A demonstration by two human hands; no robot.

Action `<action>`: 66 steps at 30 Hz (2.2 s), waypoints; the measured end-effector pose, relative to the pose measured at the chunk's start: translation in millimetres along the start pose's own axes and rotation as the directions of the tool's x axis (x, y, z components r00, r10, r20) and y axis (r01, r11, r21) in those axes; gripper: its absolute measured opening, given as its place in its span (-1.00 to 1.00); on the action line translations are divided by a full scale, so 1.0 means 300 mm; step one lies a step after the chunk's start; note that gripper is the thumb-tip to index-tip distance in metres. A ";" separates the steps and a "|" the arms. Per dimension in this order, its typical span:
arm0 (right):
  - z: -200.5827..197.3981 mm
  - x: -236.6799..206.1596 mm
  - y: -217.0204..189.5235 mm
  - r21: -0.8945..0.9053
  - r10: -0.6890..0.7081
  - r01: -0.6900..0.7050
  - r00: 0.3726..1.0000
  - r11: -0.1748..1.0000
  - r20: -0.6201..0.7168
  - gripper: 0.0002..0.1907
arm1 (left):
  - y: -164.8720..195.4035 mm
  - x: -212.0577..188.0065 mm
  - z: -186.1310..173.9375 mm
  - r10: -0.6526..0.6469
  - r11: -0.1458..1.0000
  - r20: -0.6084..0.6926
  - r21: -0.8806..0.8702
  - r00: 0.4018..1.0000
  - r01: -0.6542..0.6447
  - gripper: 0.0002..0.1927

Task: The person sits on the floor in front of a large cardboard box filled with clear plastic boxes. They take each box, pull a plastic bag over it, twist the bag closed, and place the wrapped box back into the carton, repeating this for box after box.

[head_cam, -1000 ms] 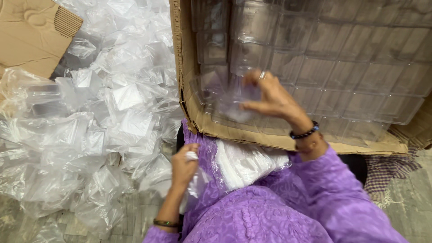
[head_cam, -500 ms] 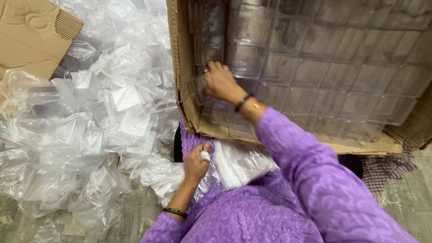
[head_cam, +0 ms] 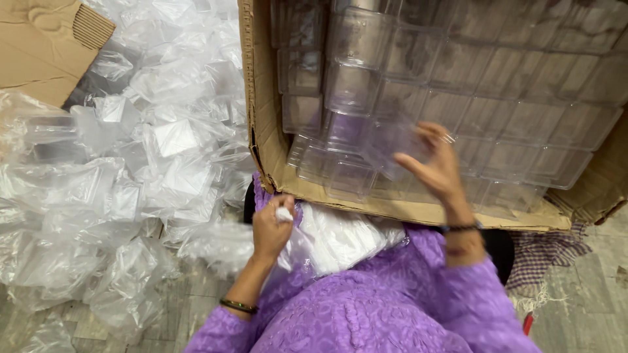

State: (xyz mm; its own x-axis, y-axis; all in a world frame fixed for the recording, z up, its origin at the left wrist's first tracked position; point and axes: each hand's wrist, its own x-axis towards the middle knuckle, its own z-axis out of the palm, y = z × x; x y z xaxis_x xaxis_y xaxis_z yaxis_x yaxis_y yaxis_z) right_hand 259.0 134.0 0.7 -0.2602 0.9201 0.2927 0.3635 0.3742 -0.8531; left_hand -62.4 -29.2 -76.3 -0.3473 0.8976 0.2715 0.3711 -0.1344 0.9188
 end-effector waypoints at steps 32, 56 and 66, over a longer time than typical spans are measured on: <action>0.493 0.398 -0.165 -0.427 -0.400 0.496 0.866 0.756 0.299 -0.39 | -0.249 0.566 0.263 -0.403 0.680 0.242 0.724 0.883 0.112 -0.64; 0.591 1.088 -0.479 0.009 0.132 -0.139 0.916 0.990 -0.379 0.00 | -0.186 0.535 0.315 -0.420 0.897 -0.052 -0.177 0.906 0.406 -0.23; 0.550 1.079 -0.527 0.415 0.318 -0.245 0.941 0.876 -0.116 -0.28 | -0.148 0.549 0.324 -0.449 0.837 -0.013 -0.355 0.893 0.416 -0.23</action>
State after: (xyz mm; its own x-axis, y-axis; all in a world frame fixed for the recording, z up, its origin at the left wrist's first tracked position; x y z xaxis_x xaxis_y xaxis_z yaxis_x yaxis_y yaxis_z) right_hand -30.3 353.6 159.0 -0.0252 0.9982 0.0542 0.0112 0.0545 -0.9984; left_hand -52.3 165.4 -100.2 -0.4882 0.8567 -0.1666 -0.1394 0.1119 0.9839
